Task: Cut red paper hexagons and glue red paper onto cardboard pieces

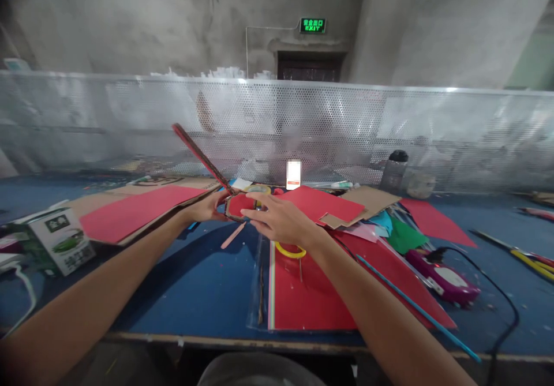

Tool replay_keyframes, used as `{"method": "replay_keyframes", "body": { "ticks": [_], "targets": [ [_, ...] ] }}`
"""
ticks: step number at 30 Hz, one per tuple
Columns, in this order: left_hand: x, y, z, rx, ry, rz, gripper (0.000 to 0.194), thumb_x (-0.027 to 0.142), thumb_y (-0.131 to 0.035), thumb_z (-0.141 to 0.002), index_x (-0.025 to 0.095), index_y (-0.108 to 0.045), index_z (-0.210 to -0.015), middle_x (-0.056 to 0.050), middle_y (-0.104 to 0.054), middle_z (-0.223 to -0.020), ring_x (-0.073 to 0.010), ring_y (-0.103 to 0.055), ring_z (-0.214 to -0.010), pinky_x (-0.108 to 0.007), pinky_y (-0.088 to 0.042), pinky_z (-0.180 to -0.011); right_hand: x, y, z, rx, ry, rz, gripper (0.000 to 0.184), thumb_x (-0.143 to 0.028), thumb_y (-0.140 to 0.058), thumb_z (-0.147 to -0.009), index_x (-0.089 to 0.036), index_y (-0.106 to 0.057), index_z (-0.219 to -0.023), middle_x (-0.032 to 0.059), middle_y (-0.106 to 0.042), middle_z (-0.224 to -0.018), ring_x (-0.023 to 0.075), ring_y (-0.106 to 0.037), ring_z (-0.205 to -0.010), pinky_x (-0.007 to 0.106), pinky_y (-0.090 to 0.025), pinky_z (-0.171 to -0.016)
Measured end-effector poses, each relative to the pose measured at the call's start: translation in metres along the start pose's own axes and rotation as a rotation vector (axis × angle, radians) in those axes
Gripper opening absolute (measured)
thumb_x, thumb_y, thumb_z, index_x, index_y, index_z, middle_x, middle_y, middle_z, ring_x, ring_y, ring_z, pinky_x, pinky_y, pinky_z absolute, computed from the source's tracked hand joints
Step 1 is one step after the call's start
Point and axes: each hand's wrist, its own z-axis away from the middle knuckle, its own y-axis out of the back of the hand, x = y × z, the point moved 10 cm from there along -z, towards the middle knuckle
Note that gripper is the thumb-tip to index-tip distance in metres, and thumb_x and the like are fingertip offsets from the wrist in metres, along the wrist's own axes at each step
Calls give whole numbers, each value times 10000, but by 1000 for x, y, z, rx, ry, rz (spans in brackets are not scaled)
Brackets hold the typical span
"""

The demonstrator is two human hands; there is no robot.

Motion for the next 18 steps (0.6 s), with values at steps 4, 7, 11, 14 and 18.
{"method": "replay_keyframes", "body": {
  "ticks": [4, 7, 11, 14, 18],
  "targets": [
    [-1, 0, 0, 1, 3, -3, 814, 216, -882, -672, 208, -586, -1430, -142, -651, -1409, -323, -597, -1321, -490, -438, -1154, 2, -3, 2, -45, 28, -30, 353, -242, -509, -1065, -225, -654, -1387, 143, -519, -1523, 268, -592, -1294, 468, -558, -1049],
    [-3, 0, -1, -3, -3, -4, 814, 236, -883, -673, 213, -582, -1429, -132, -657, -1401, -321, -591, -1330, -497, -419, -1170, 6, -3, 3, -54, 9, -57, 365, -252, -520, -1060, -236, -643, -1403, 160, -521, -1486, 277, -589, -1282, 491, -564, -1039],
    [-4, 2, -1, 8, -12, -8, 831, 266, -889, -683, 210, -562, -1445, -128, -670, -1372, -325, -569, -1356, -490, -428, -1164, 12, -5, 4, -62, -68, -83, 394, -275, -523, -1058, -305, -613, -1441, 140, -467, -1508, 274, -578, -1285, 483, -587, -1003],
    [-3, 3, -1, 16, -11, 5, 835, 266, -890, -690, 209, -554, -1452, -133, -664, -1376, -325, -557, -1371, -474, -440, -1155, 13, -5, 4, -53, -107, -127, 408, -274, -530, -1053, -336, -601, -1451, 117, -390, -1578, 250, -591, -1260, 458, -596, -992],
    [-3, 3, -1, 19, 8, 15, 843, 253, -883, -687, 204, -542, -1457, -136, -652, -1394, -328, -551, -1375, -479, -450, -1144, 16, -5, 5, -55, -164, -203, 405, -299, -529, -1055, -334, -604, -1452, 114, -288, -1651, 248, -590, -1279, 466, -589, -1014]
  ]
}}
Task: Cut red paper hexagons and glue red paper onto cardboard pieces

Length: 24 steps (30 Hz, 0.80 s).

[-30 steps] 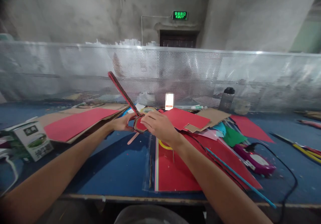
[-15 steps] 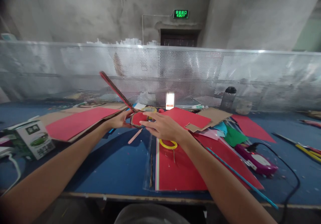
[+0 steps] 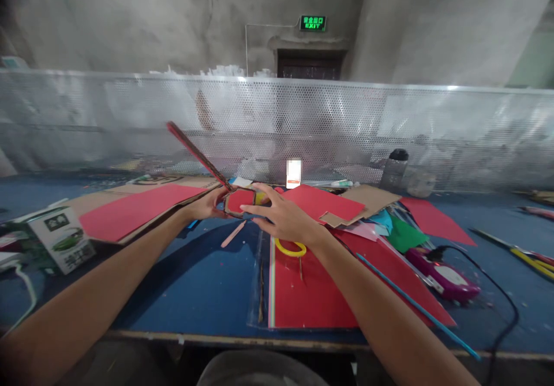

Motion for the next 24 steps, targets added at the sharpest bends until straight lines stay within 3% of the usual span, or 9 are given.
{"method": "replay_keyframes", "body": {
  "ticks": [8, 14, 24],
  "targets": [
    [-2, 2, 1, 7, -13, -19, 827, 226, -880, -674, 219, -562, -1438, -133, -640, -1405, -329, -551, -1373, -507, -413, -1168, 3, -6, 1, -41, 4, -64, 438, -318, -534, -1058, -358, -557, -1493, 95, -266, -1670, 255, -554, -1341, 475, -547, -1076],
    [-4, 2, 1, 6, -19, -20, 817, 216, -882, -663, 221, -580, -1422, -129, -637, -1417, -320, -541, -1385, -480, -402, -1184, 6, -9, 2, -55, 19, -62, 438, -299, -542, -1053, -365, -562, -1485, 96, -289, -1659, 225, -622, -1233, 482, -530, -1093],
    [-3, 2, 1, 8, -25, -30, 823, 244, -892, -660, 208, -582, -1422, -141, -642, -1411, -334, -554, -1372, -496, -416, -1171, 6, -9, 2, -62, -5, -81, 445, -293, -552, -1048, -373, -562, -1486, 90, -297, -1649, 221, -620, -1238, 471, -539, -1087]
  ]
}}
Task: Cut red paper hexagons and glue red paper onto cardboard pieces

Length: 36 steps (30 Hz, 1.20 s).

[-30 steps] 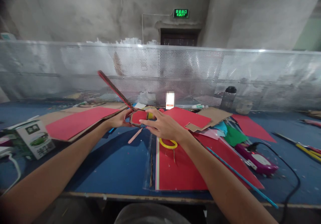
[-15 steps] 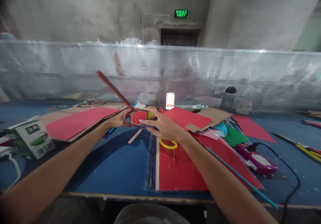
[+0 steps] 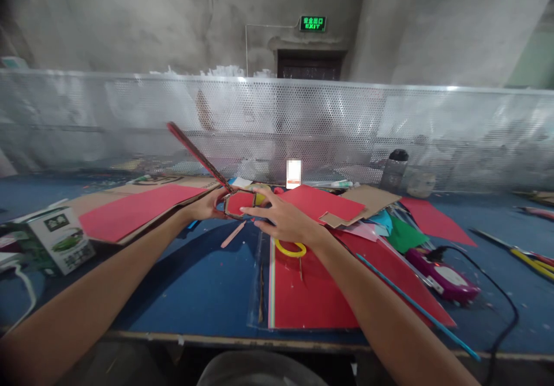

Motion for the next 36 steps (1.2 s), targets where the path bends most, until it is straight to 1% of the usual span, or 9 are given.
{"method": "replay_keyframes", "body": {
  "ticks": [6, 13, 15, 18, 23, 26, 29, 33, 36],
  "targets": [
    [5, -2, 0, -4, 5, 5, 811, 245, -881, -680, 199, -570, -1429, -135, -642, -1408, -335, -563, -1359, -487, -432, -1156, 0, 0, 0, -10, -13, 7, 434, -292, -540, -1053, -365, -573, -1480, 94, -295, -1656, 215, -649, -1190, 479, -550, -1078],
    [8, -5, -3, -24, -1, 6, 808, 255, -883, -701, 227, -561, -1442, -133, -615, -1453, -320, -584, -1336, -485, -443, -1140, 1, 7, 0, 52, -31, 9, 387, -277, -556, -1045, -336, -627, -1420, 74, -238, -1709, 248, -584, -1328, 471, -577, -1051],
    [12, -6, -4, -33, -18, 13, 783, 283, -884, -718, 230, -571, -1433, -137, -613, -1458, -321, -595, -1322, -486, -453, -1129, 0, 11, 0, 92, -17, 13, 379, -259, -554, -1046, -332, -630, -1410, 68, -305, -1689, 234, -582, -1331, 465, -566, -1068],
    [17, -8, -5, -50, -25, 7, 761, 315, -887, -728, 218, -585, -1420, -147, -612, -1460, -328, -591, -1328, -507, -433, -1147, 2, 17, 0, 159, -10, 14, 367, -230, -545, -1050, -316, -633, -1395, 63, -466, -1603, 216, -559, -1368, 453, -535, -1105],
    [16, -10, -4, -69, 51, -29, 758, 363, -883, -738, 190, -587, -1415, -153, -649, -1408, -345, -590, -1319, -546, -432, -1143, 11, 26, 2, 279, -11, 2, 317, -250, -543, -1055, -274, -665, -1347, 70, -649, -1430, 200, -603, -1325, 430, -512, -1115],
    [18, -11, -4, -73, 64, -53, 773, 389, -881, -739, 185, -582, -1423, -153, -650, -1404, -359, -584, -1325, -556, -433, -1141, 13, 32, 4, 329, 5, -16, 301, -270, -599, -1033, -261, -673, -1325, 64, -718, -1326, 204, -650, -1255, 428, -516, -1092],
    [22, -14, -5, -95, 62, -84, 788, 394, -884, -736, 201, -571, -1432, -151, -631, -1436, -365, -573, -1342, -542, -434, -1143, 15, 37, 5, 350, -25, -34, 266, -280, -646, -1010, -262, -698, -1270, 57, -767, -1203, 213, -702, -1116, 414, -550, -1005],
    [26, -16, -6, -113, 67, -101, 788, 433, -867, -739, 190, -561, -1423, -153, -615, -1455, -353, -571, -1345, -499, -434, -1147, 16, 40, 6, 390, -34, -24, 194, -236, -597, -1029, -260, -729, -1169, 42, -788, -1106, 208, -713, -1021, 392, -547, -943],
    [26, -10, -8, -96, 111, -175, 776, 516, -815, -770, 179, -550, -1417, -146, -630, -1437, -341, -607, -1293, -461, -467, -1106, 20, 42, 8, 434, -40, 28, 175, -220, -573, -1035, -243, -727, -1115, 41, -784, -1040, 205, -698, -978, 374, -531, -913]
  ]
}}
